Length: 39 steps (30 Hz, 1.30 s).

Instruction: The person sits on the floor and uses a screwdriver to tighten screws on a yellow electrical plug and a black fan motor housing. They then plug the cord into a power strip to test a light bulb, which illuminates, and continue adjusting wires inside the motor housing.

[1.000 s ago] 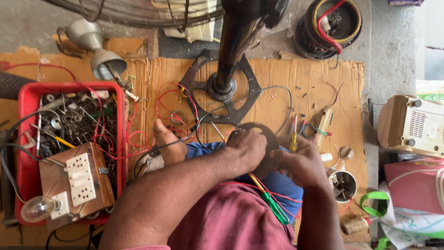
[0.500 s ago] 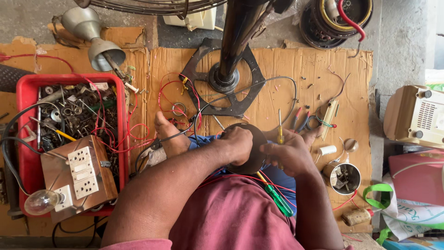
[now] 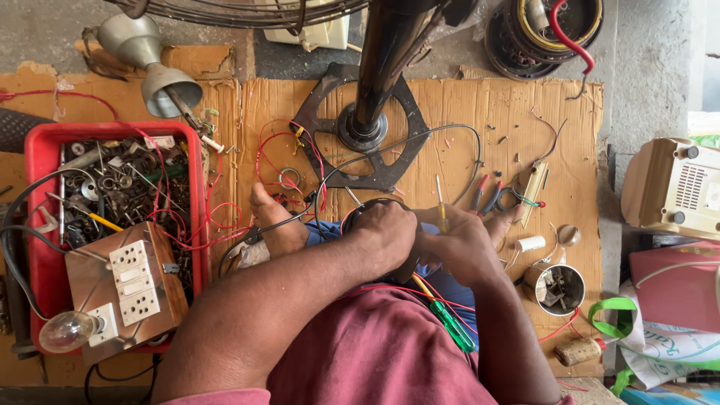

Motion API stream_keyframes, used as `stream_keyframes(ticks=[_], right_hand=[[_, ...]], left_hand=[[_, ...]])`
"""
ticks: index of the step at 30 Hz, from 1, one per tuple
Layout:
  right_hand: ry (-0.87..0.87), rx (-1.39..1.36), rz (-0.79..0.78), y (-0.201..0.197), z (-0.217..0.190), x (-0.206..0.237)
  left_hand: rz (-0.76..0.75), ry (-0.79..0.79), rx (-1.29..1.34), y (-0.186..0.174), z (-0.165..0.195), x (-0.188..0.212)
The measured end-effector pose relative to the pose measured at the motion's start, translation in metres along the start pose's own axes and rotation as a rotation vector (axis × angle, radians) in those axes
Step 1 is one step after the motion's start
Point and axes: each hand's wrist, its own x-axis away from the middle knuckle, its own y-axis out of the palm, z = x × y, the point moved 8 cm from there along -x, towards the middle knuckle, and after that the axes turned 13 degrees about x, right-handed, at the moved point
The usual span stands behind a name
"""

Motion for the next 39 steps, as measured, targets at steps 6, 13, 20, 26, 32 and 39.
stream_keyframes(ticks=[6,13,20,26,32,39], right_hand=[[-0.028,-0.008,0.028,0.001,-0.017,0.005],[-0.081,-0.066,0.069,-0.005,-0.026,0.004],[-0.059,0.049,0.046,-0.001,-0.029,0.007],[-0.032,0.211,0.117,0.000,-0.026,0.006],[-0.175,0.042,0.189,-0.009,-0.016,-0.001],[-0.035,-0.153,0.270,-0.026,0.023,-0.002]], left_hand=[[-0.014,-0.035,0.014,-0.016,-0.002,0.006],[0.106,-0.015,0.109,-0.019,-0.014,-0.003],[-0.189,-0.061,0.067,0.001,-0.022,-0.023],[-0.082,-0.074,0.299,-0.007,-0.028,-0.020],[-0.091,-0.113,0.697,-0.029,-0.010,0.009],[0.830,0.461,0.969,-0.124,-0.036,0.083]])
